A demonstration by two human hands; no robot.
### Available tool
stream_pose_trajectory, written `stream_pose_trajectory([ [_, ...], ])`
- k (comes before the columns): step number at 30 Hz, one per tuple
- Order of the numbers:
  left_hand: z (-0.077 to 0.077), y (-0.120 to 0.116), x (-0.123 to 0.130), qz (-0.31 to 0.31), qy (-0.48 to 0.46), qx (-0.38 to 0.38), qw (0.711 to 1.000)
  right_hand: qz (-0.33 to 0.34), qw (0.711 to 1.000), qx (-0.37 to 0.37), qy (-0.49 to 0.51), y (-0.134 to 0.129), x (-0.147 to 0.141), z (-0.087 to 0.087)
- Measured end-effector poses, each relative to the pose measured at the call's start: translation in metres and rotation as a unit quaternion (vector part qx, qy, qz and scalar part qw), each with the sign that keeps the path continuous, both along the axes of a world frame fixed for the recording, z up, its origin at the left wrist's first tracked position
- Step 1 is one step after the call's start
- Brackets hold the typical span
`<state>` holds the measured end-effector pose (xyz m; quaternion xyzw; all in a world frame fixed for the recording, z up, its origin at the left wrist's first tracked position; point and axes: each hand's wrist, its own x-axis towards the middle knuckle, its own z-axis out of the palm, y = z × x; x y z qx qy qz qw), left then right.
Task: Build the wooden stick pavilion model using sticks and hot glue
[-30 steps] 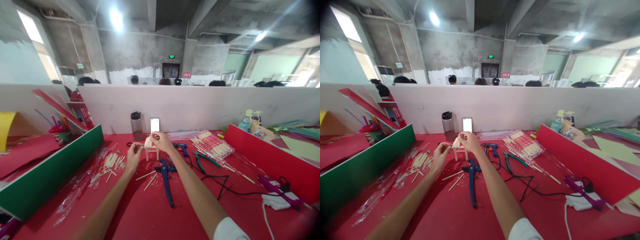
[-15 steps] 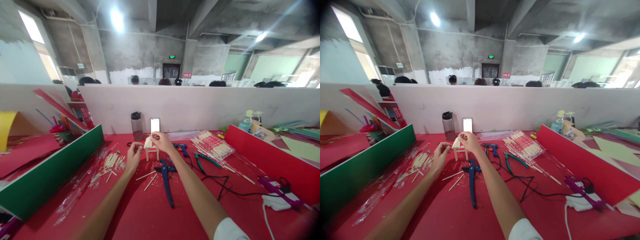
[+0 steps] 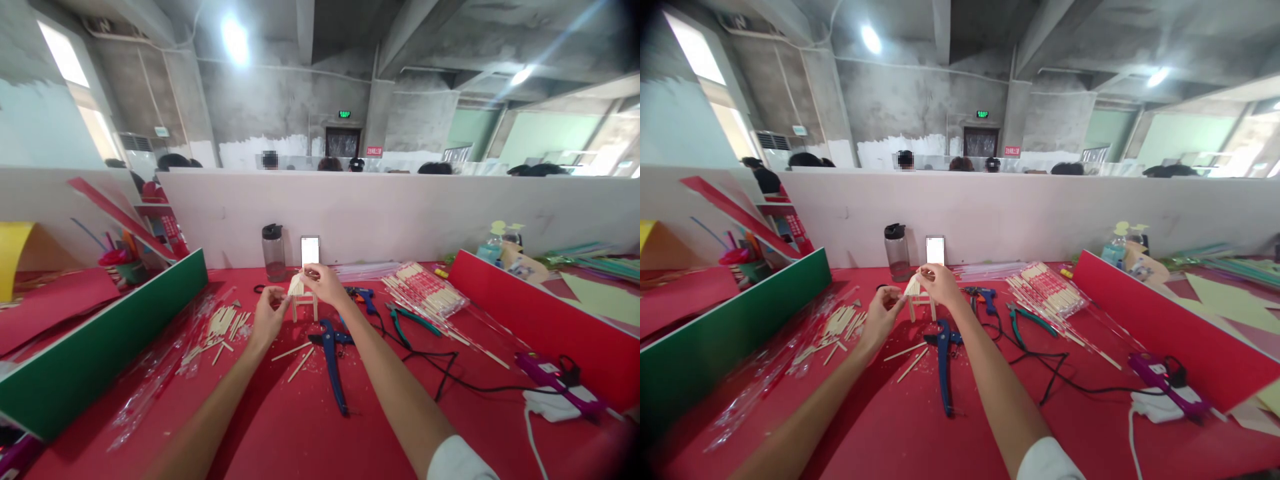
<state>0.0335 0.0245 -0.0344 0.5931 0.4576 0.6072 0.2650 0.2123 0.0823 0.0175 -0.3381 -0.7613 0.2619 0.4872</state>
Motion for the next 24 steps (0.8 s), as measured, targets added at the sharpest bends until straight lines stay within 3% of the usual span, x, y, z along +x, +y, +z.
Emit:
stream_pose_trajectory([
  [17, 0.005, -0.004, 0.011, 0.06, 0.07, 0.016, 0.996, 0.001, 1.0, 0.004, 0.004, 0.0, -0.001, -0.001],
  [24, 0.005, -0.006, 0.014, 0.058, 0.095, -0.002, 0.994, 0.001, 1.0, 0.004, -0.001, -0.001, 0.0, 0.0],
])
